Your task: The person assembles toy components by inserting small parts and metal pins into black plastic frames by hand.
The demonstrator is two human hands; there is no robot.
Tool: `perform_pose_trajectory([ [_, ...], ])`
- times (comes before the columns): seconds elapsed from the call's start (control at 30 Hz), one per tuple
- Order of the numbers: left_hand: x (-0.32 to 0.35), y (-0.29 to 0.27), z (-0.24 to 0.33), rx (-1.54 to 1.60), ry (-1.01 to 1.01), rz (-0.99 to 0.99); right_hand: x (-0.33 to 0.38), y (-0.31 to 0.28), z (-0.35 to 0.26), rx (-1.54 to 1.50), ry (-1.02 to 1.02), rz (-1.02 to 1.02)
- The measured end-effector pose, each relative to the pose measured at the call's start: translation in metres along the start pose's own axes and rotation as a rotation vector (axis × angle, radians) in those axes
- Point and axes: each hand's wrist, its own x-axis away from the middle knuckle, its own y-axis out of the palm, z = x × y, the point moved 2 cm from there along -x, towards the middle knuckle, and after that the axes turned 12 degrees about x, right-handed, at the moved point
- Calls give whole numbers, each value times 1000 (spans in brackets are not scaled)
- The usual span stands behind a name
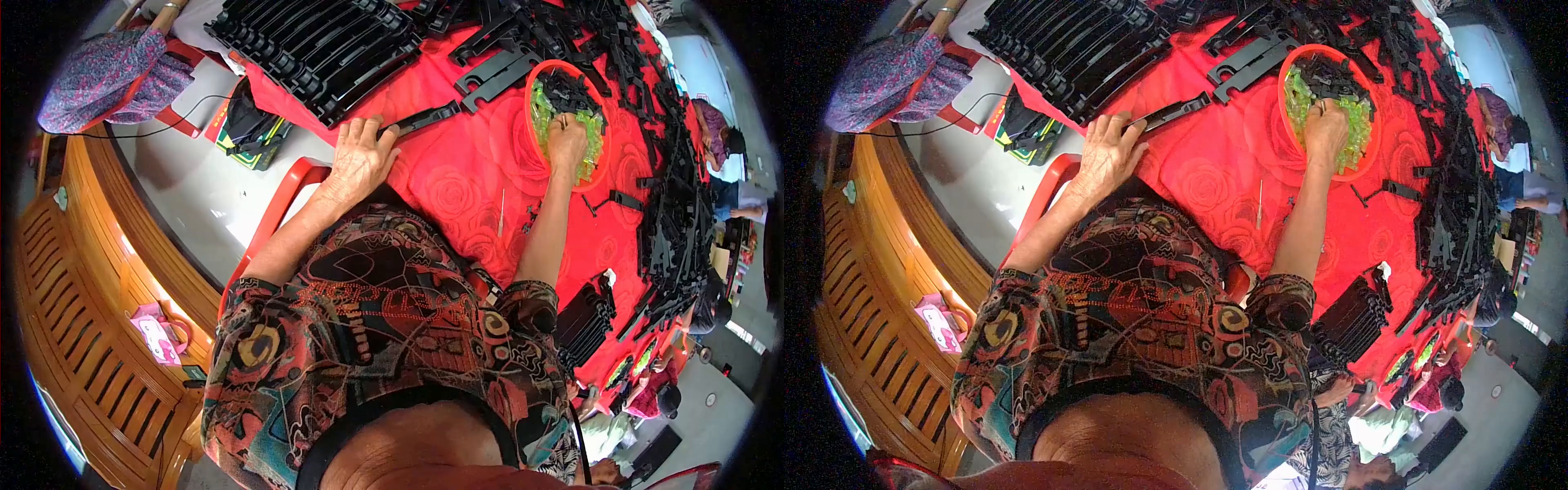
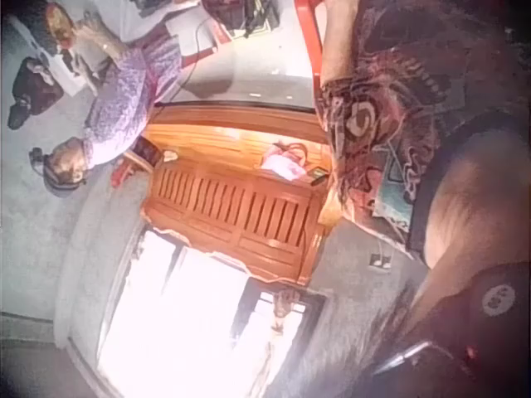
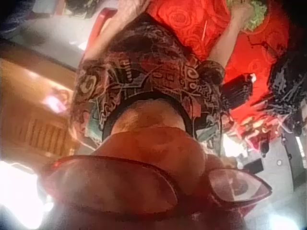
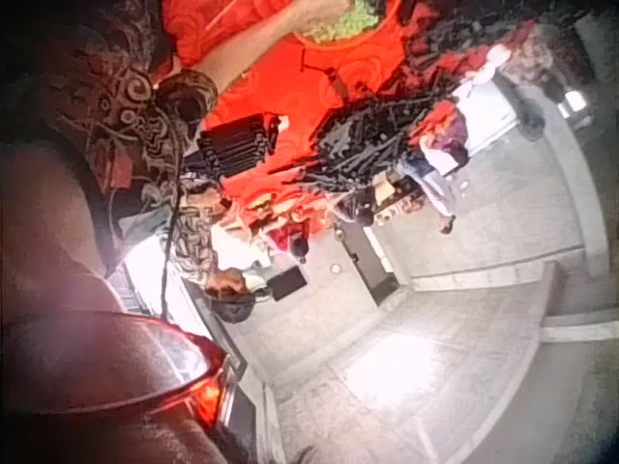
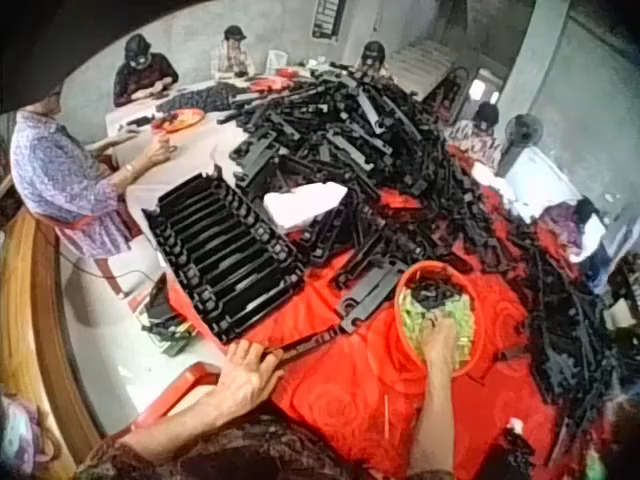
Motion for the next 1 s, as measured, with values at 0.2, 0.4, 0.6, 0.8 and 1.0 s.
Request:
perform_pose_trajectory([
  [0.2, -6, -10, 24, 111, 64, 112, 5, -14, -7, 26, -16, 21],
  [0.4, -1, -9, 29, 157, 99, 99, 1, -11, -11, 65, 7, -50],
  [0.6, 1, -13, 34, 265, 90, 173, 13, -37, -11, 6, 4, 132],
  [0.8, -7, -20, 51, 645, 0, 210, 73, -103, -92, -712, -543, -124],
  [1.0, 2, -21, 52, 935, -313, 12, 120, -100, -130, -851, -723, -417],
])
